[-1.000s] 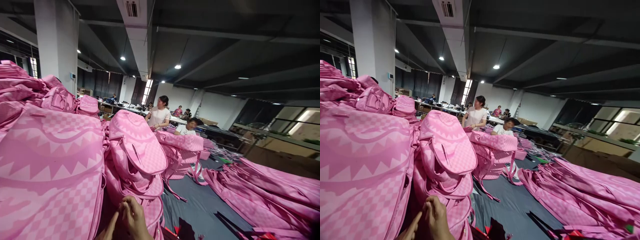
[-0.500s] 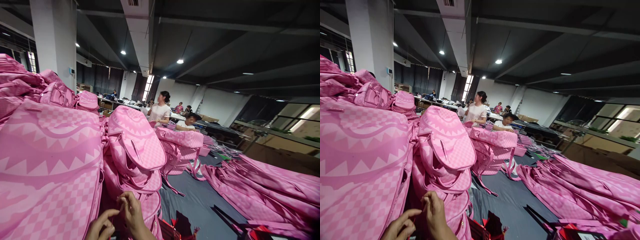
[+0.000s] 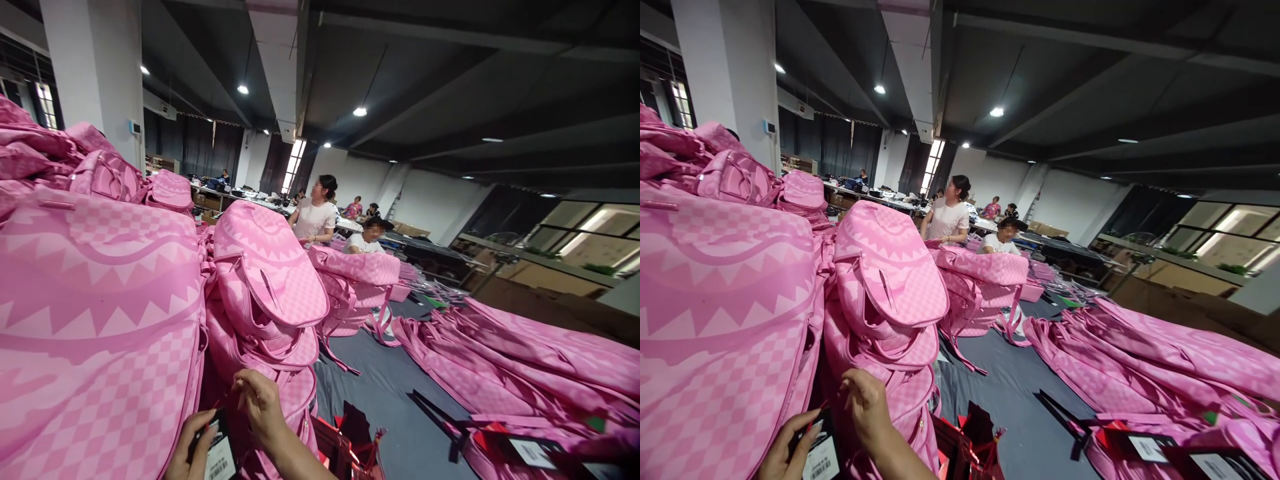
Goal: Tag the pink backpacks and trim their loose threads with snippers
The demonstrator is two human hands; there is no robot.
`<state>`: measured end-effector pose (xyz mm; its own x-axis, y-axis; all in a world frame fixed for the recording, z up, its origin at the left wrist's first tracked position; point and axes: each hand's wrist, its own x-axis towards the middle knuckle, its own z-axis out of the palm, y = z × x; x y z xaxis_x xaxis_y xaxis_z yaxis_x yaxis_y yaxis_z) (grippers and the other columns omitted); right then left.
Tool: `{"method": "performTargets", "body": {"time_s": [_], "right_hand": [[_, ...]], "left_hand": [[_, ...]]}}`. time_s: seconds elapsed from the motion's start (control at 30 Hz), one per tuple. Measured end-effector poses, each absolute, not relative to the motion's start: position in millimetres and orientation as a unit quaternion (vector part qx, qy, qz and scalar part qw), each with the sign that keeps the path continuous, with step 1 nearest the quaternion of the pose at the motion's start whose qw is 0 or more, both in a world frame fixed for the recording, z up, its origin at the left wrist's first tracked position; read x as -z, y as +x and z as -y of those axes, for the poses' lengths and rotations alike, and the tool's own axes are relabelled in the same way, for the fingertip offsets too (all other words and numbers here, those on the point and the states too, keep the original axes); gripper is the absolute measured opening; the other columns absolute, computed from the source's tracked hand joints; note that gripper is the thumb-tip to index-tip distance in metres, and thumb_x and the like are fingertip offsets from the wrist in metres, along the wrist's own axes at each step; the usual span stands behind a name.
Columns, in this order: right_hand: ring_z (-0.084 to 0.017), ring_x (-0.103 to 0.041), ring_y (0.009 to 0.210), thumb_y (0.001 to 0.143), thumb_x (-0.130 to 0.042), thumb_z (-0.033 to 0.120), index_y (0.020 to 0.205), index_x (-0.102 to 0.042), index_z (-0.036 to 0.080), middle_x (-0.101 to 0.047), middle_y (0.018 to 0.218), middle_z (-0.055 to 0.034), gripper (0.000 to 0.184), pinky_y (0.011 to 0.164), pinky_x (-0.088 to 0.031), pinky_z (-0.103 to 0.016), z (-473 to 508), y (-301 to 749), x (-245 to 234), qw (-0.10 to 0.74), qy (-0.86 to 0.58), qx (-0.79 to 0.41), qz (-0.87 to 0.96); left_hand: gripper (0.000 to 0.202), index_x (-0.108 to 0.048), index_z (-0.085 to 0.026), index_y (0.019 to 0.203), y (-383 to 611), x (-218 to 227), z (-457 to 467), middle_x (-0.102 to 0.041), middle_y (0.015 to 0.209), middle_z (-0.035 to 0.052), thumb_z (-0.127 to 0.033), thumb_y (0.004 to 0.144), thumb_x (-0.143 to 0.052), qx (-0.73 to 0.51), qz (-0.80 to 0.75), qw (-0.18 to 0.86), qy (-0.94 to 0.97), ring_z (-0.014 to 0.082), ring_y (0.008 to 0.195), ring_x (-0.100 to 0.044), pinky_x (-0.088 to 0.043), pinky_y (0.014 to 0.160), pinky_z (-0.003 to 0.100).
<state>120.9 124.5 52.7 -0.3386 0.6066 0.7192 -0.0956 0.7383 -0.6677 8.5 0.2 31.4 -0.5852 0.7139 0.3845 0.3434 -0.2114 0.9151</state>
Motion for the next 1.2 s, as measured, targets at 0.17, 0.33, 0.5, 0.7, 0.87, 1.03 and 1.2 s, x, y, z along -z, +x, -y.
{"method": "performTargets", "body": {"time_s": [0.17,0.33,0.5,0.7,0.87,1.03,1.2], "right_hand": [[-0.011,-0.059,0.057,0.099,-0.042,0.027,0.094,-0.065,0.017,-0.066,0.070,-0.0030,0.026,0.055,-0.046,-0.022,-123.4,120.4,-59.2,0.554,-0.162,-0.287,0.764],[-0.012,-0.058,0.060,0.099,-0.040,0.026,0.090,-0.065,0.018,-0.064,0.072,-0.0022,0.028,0.057,-0.045,-0.022,-123.8,123.1,-68.3,0.524,-0.166,-0.248,0.798],[-0.014,-0.058,0.064,0.100,-0.037,0.027,0.097,-0.068,0.018,-0.065,0.075,-0.0047,0.032,0.059,-0.044,-0.023,-128.6,130.6,-73.2,0.506,-0.145,-0.206,0.825],[-0.013,-0.056,0.062,0.097,-0.046,0.038,0.110,-0.069,0.021,-0.063,0.075,-0.0027,0.032,0.059,-0.046,-0.024,-130.6,147.5,-79.8,0.433,-0.121,-0.428,0.784],[-0.007,-0.046,0.043,0.080,-0.070,0.054,0.090,-0.059,0.018,-0.060,0.064,0.0036,0.039,0.043,-0.034,-0.018,-132.0,157.2,-86.4,0.277,-0.094,-0.735,0.612],[-0.010,-0.053,0.056,0.089,-0.058,0.030,0.076,-0.063,0.018,-0.062,0.067,0.0010,0.018,0.055,-0.039,-0.021,-135.9,163.5,-89.7,0.318,-0.135,-0.538,0.769],[-0.014,-0.061,0.069,0.086,-0.050,0.011,0.082,-0.067,0.020,-0.067,0.076,-0.0009,0.019,0.065,-0.039,-0.023,-135.2,167.3,-89.1,0.336,-0.135,-0.299,0.883]], "left_hand": [[0.033,-0.077,-0.023,0.095,10.0,-30.5,-10.0,-0.069,0.099,0.0067,-0.043,0.096,-0.050,-0.610,-0.575,-0.061,0.542,0.0166,0.090,-0.069,-0.061,0.078,0.023],[0.023,-0.077,-0.025,0.094,7.1,-55.0,-20.1,-0.073,0.100,0.0052,-0.015,0.090,-0.057,-0.461,-0.518,-0.279,0.664,0.0175,0.092,-0.067,-0.058,0.081,0.025],[0.014,-0.073,-0.023,0.088,7.1,-58.4,-37.9,-0.075,0.079,-0.0003,-0.019,0.089,-0.060,-0.512,-0.516,-0.205,0.656,0.0124,0.069,-0.068,-0.054,0.068,0.020],[0.038,-0.072,-0.019,0.084,11.3,-50.9,-51.2,-0.074,0.078,0.0020,-0.057,0.079,-0.068,-0.627,-0.597,0.168,0.473,0.0168,0.072,-0.070,-0.056,0.066,0.022],[0.035,-0.073,-0.019,0.082,12.3,-63.3,-44.5,-0.066,0.065,-0.0012,-0.053,0.081,-0.065,-0.630,-0.582,0.186,0.480,0.0106,0.053,-0.055,-0.047,0.053,0.019],[0.026,-0.075,-0.021,0.083,11.6,-70.5,-38.7,-0.067,0.074,0.0009,-0.040,0.091,-0.058,-0.547,-0.594,0.140,0.573,0.0123,0.069,-0.062,-0.048,0.065,0.019],[0.025,-0.075,-0.023,0.092,9.9,-69.3,-33.8,-0.068,0.082,0.0015,-0.031,0.096,-0.052,-0.489,-0.614,0.087,0.614,0.0125,0.077,-0.064,-0.048,0.071,0.019]]}}
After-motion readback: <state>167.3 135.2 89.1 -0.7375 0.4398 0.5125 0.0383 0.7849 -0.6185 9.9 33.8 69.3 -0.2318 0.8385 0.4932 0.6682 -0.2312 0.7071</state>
